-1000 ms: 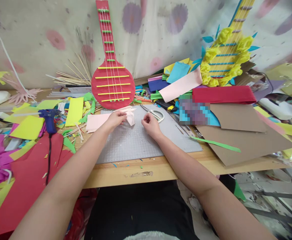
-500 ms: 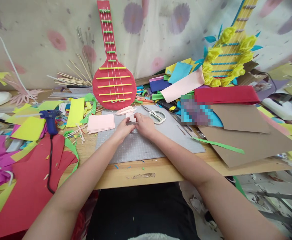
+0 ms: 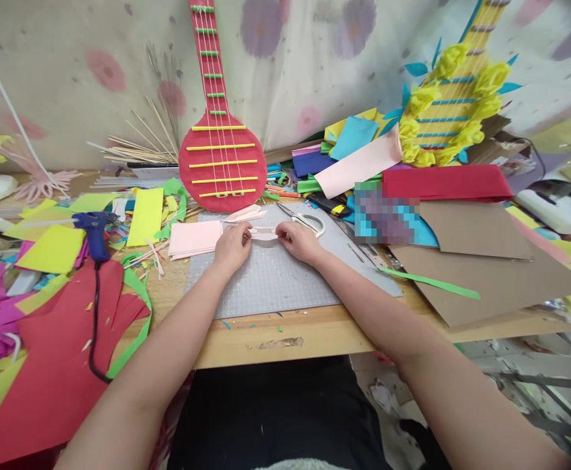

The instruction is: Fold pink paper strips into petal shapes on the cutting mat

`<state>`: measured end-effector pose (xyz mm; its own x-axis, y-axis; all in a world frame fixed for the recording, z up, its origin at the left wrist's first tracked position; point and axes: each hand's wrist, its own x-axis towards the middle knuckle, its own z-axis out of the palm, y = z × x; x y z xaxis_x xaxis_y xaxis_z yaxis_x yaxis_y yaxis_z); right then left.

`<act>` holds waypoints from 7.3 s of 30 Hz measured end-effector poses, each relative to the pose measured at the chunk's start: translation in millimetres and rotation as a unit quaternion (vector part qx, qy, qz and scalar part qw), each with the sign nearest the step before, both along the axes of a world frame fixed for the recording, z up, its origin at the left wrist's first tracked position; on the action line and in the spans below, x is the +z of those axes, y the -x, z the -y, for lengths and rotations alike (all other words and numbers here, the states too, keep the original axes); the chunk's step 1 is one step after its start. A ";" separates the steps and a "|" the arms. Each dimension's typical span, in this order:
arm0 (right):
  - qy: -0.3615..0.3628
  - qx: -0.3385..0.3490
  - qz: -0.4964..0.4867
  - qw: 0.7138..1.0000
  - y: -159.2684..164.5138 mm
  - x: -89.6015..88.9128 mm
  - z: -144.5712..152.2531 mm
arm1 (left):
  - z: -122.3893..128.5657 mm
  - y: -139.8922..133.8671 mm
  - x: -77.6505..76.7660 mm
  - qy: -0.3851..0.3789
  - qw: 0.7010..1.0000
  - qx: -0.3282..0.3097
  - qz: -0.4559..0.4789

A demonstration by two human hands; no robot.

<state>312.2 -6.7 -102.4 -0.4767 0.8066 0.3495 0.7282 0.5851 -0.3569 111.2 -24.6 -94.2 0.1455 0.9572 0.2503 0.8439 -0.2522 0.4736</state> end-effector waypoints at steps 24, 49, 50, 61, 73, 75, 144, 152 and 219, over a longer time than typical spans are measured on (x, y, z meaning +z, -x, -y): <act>0.126 -0.141 -0.103 0.977 21.6 1.7 7.1 | -0.3 -10.5 -5.9 0.047 0.989 0.065 0.122; 0.064 -0.179 0.062 0.980 31.8 3.3 12.3 | 0.7 -19.7 -6.5 0.017 0.991 0.115 0.070; 0.063 -0.178 0.067 0.980 31.9 2.8 12.3 | 0.8 -19.7 -6.6 0.015 0.992 0.110 0.063; 0.029 -0.163 0.144 0.976 34.4 0.9 14.8 | 3.3 -24.5 -6.3 -0.010 0.997 0.070 -0.043; 0.024 -0.152 0.104 0.983 34.0 -0.6 14.6 | 1.6 -25.1 -7.8 0.017 0.995 0.097 -0.015; 0.034 -0.149 0.083 0.985 31.2 -0.2 14.7 | 1.1 -24.4 -7.4 0.026 0.995 0.100 -0.006; -0.007 -0.034 -0.038 0.999 9.2 -9.8 -8.5 | -12.1 -6.0 -6.1 -0.030 0.996 -0.078 0.023; -0.015 0.019 -0.034 0.999 9.6 -3.8 -1.6 | -11.1 -5.0 -8.4 -0.066 0.992 -0.108 -0.007; 0.271 0.048 -0.344 0.898 18.2 -11.1 -7.0 | 1.7 -24.8 7.7 0.220 0.764 0.068 0.603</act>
<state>294.0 0.4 -113.4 -0.3748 0.9138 0.1564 0.1829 0.2383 -0.9538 136.0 -26.3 -86.5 -0.0444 0.9730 -0.2265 -0.2680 0.2068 0.9410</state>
